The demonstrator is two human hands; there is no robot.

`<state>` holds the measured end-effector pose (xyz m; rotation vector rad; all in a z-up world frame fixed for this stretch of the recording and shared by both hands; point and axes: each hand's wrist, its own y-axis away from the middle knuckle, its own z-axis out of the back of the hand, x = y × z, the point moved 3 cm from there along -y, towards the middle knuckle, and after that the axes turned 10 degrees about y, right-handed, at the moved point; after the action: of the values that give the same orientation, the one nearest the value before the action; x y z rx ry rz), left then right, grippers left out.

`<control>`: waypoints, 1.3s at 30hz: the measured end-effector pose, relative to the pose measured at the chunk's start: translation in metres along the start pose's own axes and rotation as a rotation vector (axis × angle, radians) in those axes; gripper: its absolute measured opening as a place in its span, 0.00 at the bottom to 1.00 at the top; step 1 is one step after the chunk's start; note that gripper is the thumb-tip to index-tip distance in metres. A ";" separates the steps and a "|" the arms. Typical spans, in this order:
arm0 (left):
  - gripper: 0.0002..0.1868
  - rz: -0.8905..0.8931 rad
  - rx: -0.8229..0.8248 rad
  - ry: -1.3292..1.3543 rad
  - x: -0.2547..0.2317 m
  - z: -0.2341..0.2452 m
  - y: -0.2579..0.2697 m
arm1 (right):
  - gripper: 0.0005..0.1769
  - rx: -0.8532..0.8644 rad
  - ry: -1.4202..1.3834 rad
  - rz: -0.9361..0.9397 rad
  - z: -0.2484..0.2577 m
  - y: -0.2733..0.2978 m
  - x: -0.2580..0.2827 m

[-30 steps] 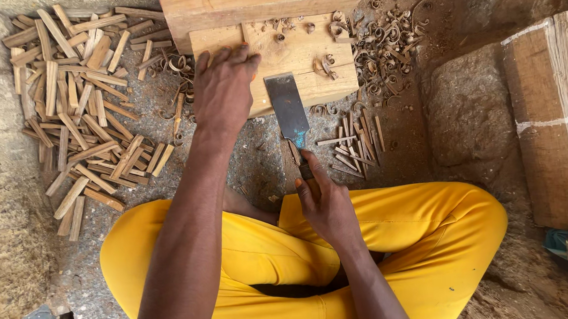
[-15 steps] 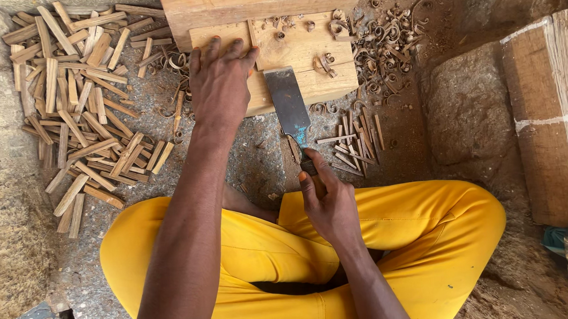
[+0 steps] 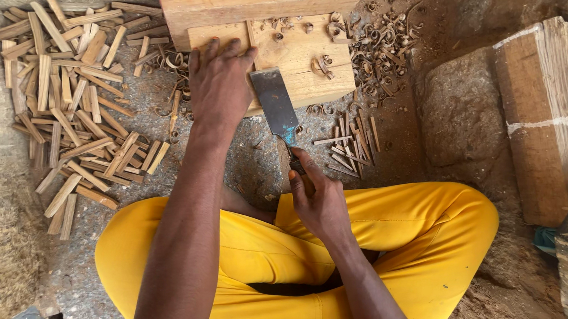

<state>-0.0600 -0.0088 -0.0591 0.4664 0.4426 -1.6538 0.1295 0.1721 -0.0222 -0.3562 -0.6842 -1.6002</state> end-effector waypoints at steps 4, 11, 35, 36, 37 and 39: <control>0.31 -0.003 0.014 -0.050 -0.001 0.008 -0.001 | 0.25 -0.054 0.015 0.061 0.001 -0.002 0.003; 0.30 0.023 -0.004 -0.028 -0.004 0.001 0.003 | 0.25 0.015 0.064 -0.037 -0.002 0.002 0.000; 0.23 -0.010 0.216 -0.112 -0.049 0.014 0.024 | 0.23 -0.038 0.009 0.085 0.005 -0.042 0.049; 0.22 -0.007 0.214 -0.104 -0.047 0.011 0.022 | 0.23 -0.019 0.022 0.070 0.004 -0.043 0.048; 0.23 -0.012 0.201 -0.099 -0.045 0.009 0.020 | 0.22 -0.031 0.014 0.074 0.001 -0.045 0.048; 0.26 -0.021 0.177 -0.089 -0.040 0.003 0.016 | 0.22 -0.053 -0.002 0.078 -0.004 -0.050 0.048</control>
<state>-0.0400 0.0208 -0.0355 0.5180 0.2366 -1.7349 0.0737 0.1329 -0.0077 -0.4190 -0.6233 -1.5463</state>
